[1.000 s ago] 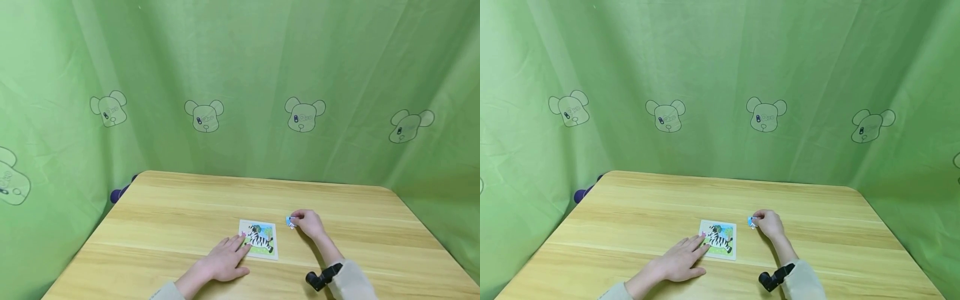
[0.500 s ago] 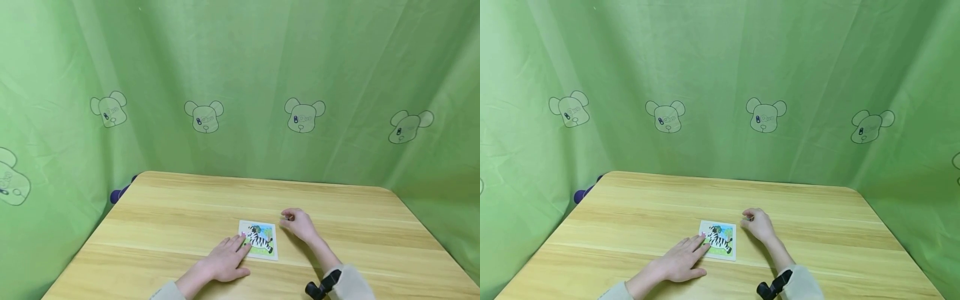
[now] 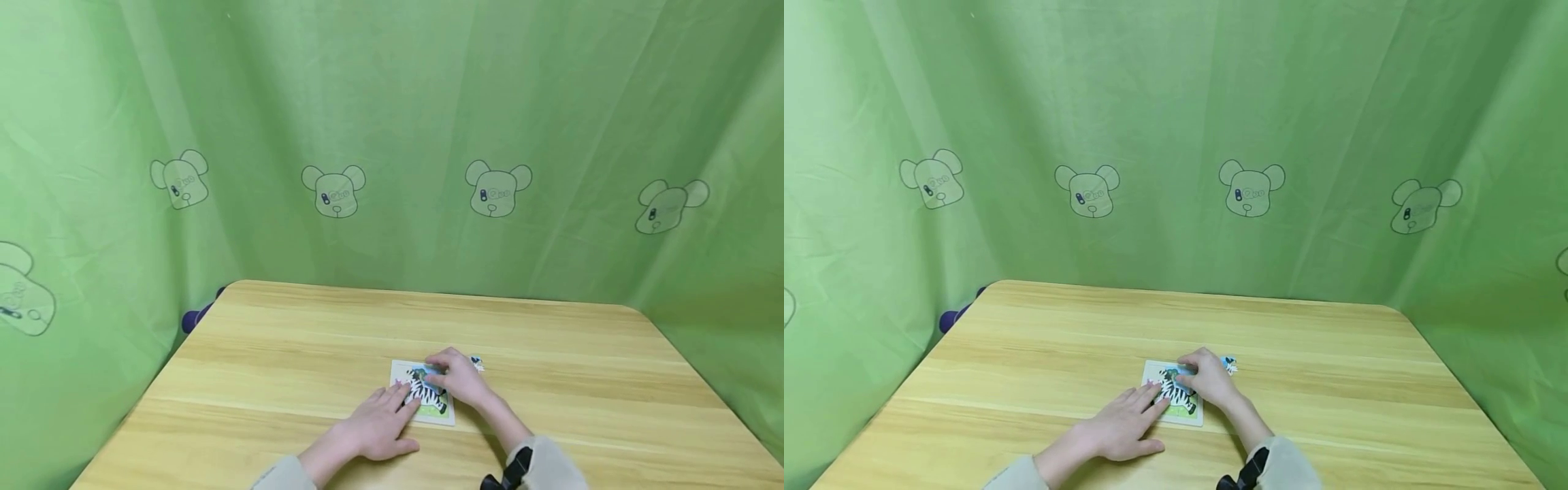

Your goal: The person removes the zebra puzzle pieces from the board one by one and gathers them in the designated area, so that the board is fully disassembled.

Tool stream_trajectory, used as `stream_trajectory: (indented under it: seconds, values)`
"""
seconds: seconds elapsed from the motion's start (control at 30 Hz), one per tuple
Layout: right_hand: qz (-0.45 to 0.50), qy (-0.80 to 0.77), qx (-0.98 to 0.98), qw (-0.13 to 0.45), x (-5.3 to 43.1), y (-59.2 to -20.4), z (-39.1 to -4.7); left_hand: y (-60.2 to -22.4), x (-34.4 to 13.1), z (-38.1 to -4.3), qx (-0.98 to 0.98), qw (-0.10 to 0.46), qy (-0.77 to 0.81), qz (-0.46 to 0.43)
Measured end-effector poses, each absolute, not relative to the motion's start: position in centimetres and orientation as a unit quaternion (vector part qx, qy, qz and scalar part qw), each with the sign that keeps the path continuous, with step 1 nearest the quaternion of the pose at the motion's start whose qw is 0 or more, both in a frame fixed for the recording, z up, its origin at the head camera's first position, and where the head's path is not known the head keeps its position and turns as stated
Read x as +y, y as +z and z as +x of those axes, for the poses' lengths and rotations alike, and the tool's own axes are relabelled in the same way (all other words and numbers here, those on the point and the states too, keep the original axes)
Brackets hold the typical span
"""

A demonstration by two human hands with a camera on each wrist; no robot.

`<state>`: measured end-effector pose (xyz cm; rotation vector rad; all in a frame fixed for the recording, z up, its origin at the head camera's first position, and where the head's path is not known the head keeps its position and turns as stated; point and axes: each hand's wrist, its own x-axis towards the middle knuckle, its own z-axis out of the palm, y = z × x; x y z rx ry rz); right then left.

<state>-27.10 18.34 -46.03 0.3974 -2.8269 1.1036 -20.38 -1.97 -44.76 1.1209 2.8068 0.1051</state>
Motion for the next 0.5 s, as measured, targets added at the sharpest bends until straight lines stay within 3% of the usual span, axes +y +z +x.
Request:
stream_trajectory:
  seconds: [0.5]
  values:
    - [0.199,0.248,-0.947,0.046,18.08,-45.80,-26.83,-44.85,-1.89,-20.36,0.926,0.063,0.025,0.371]
